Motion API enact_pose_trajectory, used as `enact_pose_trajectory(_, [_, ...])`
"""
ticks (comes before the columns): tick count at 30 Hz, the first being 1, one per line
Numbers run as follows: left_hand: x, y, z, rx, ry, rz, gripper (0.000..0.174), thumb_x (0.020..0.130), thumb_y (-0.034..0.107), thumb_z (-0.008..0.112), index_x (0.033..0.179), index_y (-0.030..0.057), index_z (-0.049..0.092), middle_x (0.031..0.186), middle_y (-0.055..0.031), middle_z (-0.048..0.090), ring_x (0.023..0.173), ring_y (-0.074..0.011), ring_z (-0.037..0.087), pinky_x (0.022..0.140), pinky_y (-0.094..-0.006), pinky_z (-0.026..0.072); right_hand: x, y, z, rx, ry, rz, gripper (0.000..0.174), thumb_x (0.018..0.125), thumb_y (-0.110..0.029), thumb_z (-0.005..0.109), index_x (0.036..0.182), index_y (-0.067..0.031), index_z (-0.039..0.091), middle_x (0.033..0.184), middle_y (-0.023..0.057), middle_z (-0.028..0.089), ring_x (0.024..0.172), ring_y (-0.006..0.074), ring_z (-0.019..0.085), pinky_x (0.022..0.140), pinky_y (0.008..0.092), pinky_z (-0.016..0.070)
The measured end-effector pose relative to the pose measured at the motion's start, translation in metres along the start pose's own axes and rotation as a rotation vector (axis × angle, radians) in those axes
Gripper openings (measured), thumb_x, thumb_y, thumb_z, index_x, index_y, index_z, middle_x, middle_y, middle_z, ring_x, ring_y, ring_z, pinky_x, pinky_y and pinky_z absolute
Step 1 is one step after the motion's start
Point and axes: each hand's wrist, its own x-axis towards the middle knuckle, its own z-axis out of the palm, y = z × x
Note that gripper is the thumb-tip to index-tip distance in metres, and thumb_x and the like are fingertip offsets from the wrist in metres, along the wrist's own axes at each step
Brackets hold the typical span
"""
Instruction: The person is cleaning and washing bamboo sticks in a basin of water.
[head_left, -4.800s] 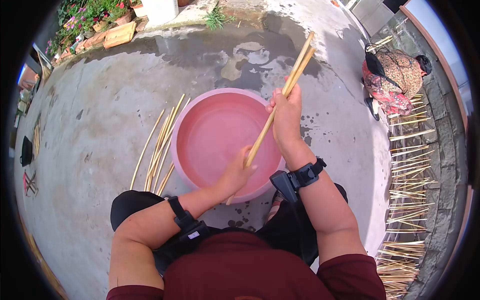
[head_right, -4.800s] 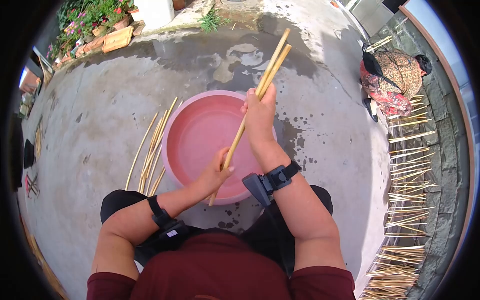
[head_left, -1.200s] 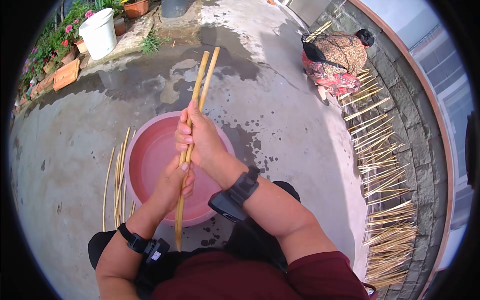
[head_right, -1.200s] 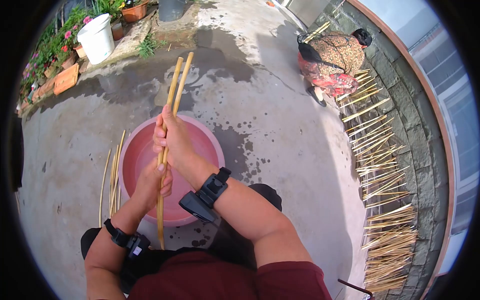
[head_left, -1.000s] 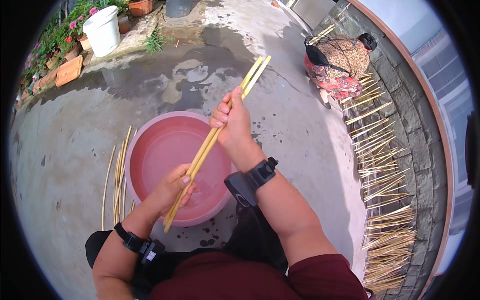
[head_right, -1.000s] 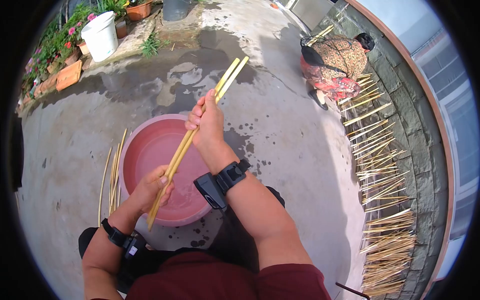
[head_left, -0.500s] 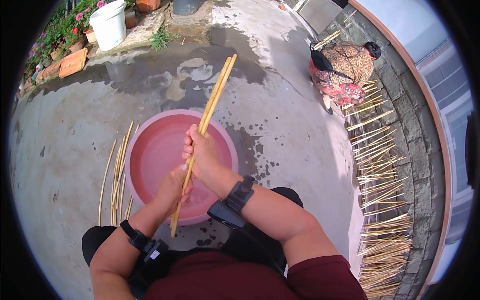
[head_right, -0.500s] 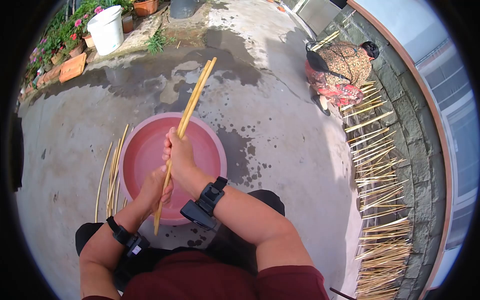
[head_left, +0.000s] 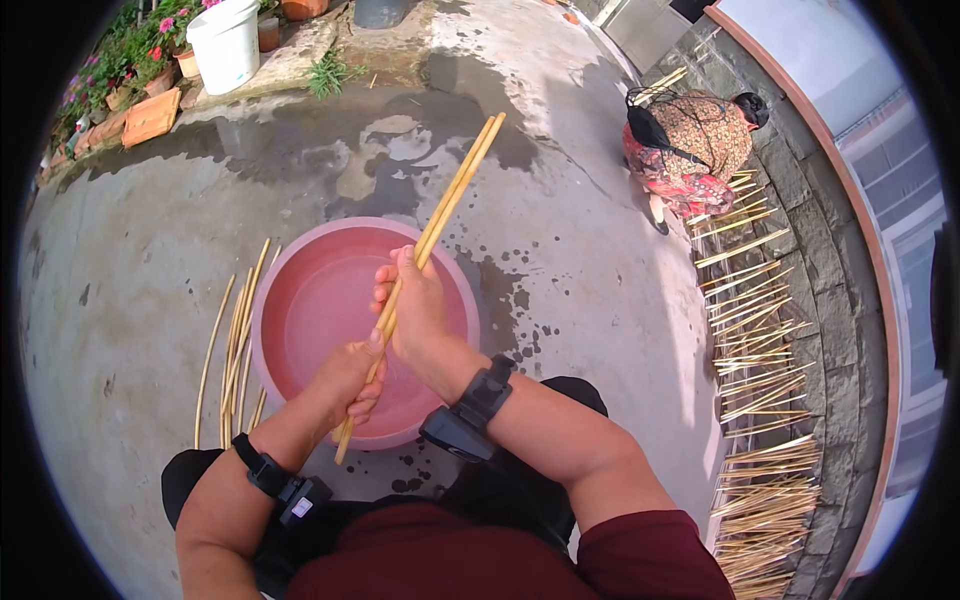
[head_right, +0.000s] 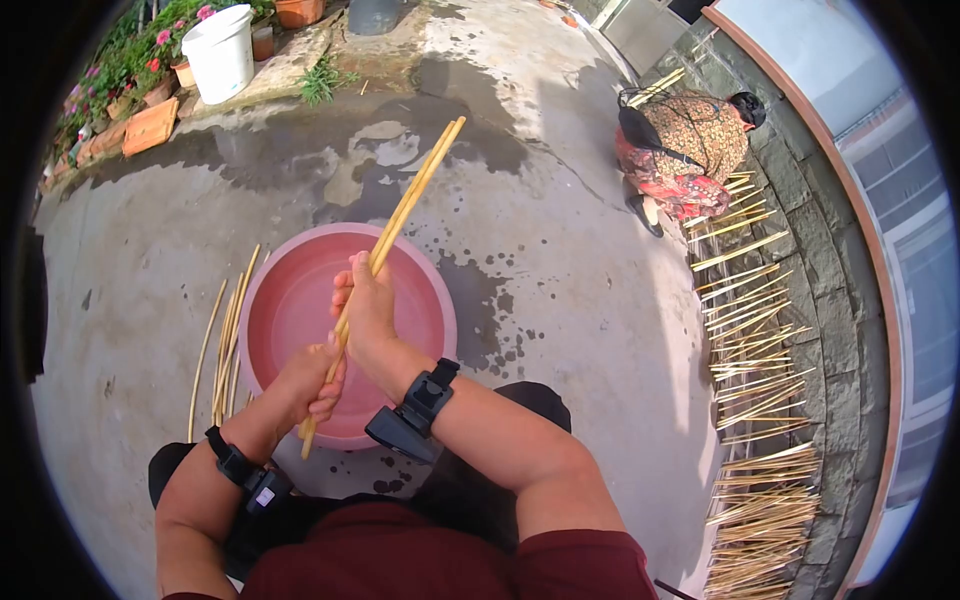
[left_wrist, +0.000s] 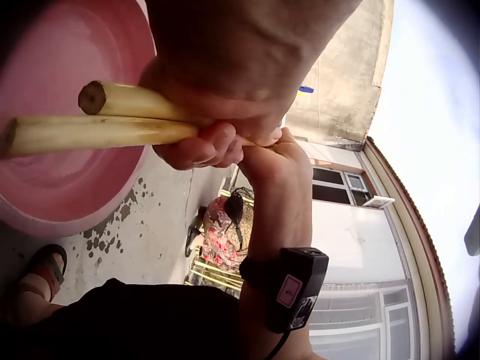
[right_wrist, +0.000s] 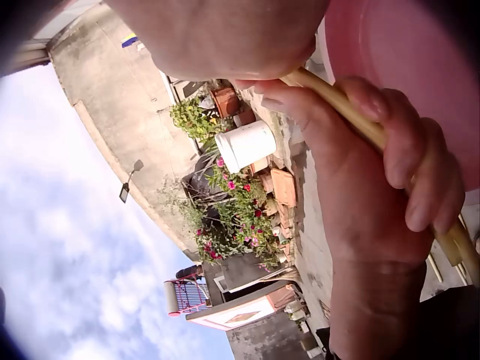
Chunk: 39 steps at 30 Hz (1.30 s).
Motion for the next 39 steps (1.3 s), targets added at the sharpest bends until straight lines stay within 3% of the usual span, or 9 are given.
enact_pose_trajectory(3, [-0.004, -0.004, 0.008, -0.014, 0.085, -0.023, 0.037, 0.098, 0.042, 0.036, 0.086, 0.0085, 0.045, 0.056, -0.0024, 0.039, 0.035, -0.0119, 0.03, 0.033, -0.0292, 0.0287, 0.004, 0.002, -0.004, 0.058, -0.05, 0.112, 0.027, 0.099, -0.036, 0.041, 0.098, -0.009, 0.044, 0.072, 0.0027, 0.048, 0.052, 0.0084, 0.041, 0.044, 0.0232, 0.0354])
enact_pose_trajectory(9, [-0.014, 0.0, 0.038, -0.168, -0.005, 0.337, 0.019, 0.097, 0.026, 0.043, 0.096, 0.008, 0.045, 0.058, -0.002, 0.041, 0.039, -0.0088, 0.03, 0.037, -0.0246, 0.0291, 0.024, -0.028, -0.01, 0.137, -0.216, 0.155, 0.03, 0.099, -0.038, 0.04, 0.094, -0.0088, 0.043, 0.069, 0.0019, 0.045, 0.049, 0.0081, 0.037, 0.043, 0.0231, 0.0319])
enact_pose_trajectory(12, [-0.023, 0.0, 0.033, -0.181, -0.098, 0.323, 0.019, 0.099, 0.024, 0.041, 0.103, 0.0069, 0.046, 0.063, -0.0019, 0.042, 0.039, -0.0078, 0.027, 0.036, -0.0226, 0.0252, 0.04, -0.035, -0.022, 0.266, -0.253, 0.122, 0.03, 0.099, -0.038, 0.039, 0.095, -0.0084, 0.044, 0.07, 0.0029, 0.046, 0.049, 0.0084, 0.037, 0.043, 0.0234, 0.0326])
enact_pose_trajectory(18, [-0.009, -0.012, 0.005, 0.019, 0.043, 0.11, 0.033, 0.099, 0.039, 0.04, 0.098, 0.0071, 0.048, 0.059, -0.0013, 0.042, 0.039, -0.0089, 0.032, 0.035, -0.0222, 0.0269, 0.02, -0.012, -0.005, 0.117, -0.107, 0.039, 0.029, 0.1, -0.035, 0.039, 0.106, -0.0067, 0.043, 0.076, 0.0078, 0.053, 0.057, 0.0121, 0.045, 0.049, 0.0272, 0.0392])
enact_pose_trajectory(21, [-0.007, -0.014, -0.013, -0.084, -0.144, 0.035, 0.039, 0.098, 0.042, 0.039, 0.099, 0.0055, 0.05, 0.059, -0.004, 0.047, 0.039, -0.0111, 0.038, 0.036, -0.0236, 0.0321, 0.012, -0.014, -0.003, 0.006, -0.008, 0.068, 0.025, 0.1, -0.028, 0.039, 0.109, -0.0054, 0.044, 0.081, 0.0082, 0.053, 0.062, 0.013, 0.047, 0.052, 0.0295, 0.0422])
enact_pose_trajectory(24, [-0.004, -0.019, 0.0, -0.245, -0.309, 0.132, 0.039, 0.098, 0.041, 0.04, 0.106, 0.0037, 0.049, 0.071, -0.0105, 0.058, 0.047, -0.0162, 0.052, 0.043, -0.0267, 0.0442, 0.032, -0.022, -0.02, 0.071, -0.197, 0.108, 0.023, 0.1, -0.025, 0.039, 0.106, -0.0043, 0.046, 0.081, 0.0084, 0.053, 0.062, 0.0135, 0.047, 0.053, 0.0304, 0.0438])
enact_pose_trajectory(27, [-0.011, -0.014, 0.009, -0.349, -0.316, 0.249, 0.035, 0.096, 0.032, 0.046, 0.115, 0.0029, 0.046, 0.086, -0.0159, 0.062, 0.061, -0.0213, 0.062, 0.055, -0.0305, 0.0532, 0.039, -0.034, -0.024, 0.092, -0.244, 0.042, 0.024, 0.1, -0.024, 0.039, 0.105, -0.0029, 0.049, 0.082, 0.0091, 0.053, 0.063, 0.014, 0.049, 0.053, 0.0309, 0.0449])
enact_pose_trajectory(33, [-0.002, -0.02, -0.004, -0.294, -0.337, 0.284, 0.034, 0.088, 0.011, 0.06, 0.117, 0.0063, 0.042, 0.088, -0.015, 0.061, 0.067, -0.0223, 0.065, 0.058, -0.0318, 0.0557, 0.034, -0.043, -0.016, 0.045, -0.234, -0.049, 0.026, 0.099, -0.024, 0.041, 0.107, -0.0015, 0.05, 0.085, 0.0108, 0.056, 0.068, 0.0169, 0.055, 0.06, 0.0358, 0.0518])
enact_pose_trajectory(39, [-0.002, -0.024, -0.005, -0.174, -0.201, 0.306, 0.025, 0.09, 0.014, 0.059, 0.109, 0.007, 0.046, 0.082, -0.0125, 0.062, 0.063, -0.0211, 0.065, 0.053, -0.0303, 0.0547, 0.038, -0.041, -0.021, 0.031, -0.228, -0.082, 0.025, 0.099, -0.025, 0.042, 0.103, -0.0018, 0.049, 0.085, 0.0116, 0.057, 0.067, 0.0183, 0.058, 0.063, 0.0376, 0.0559])
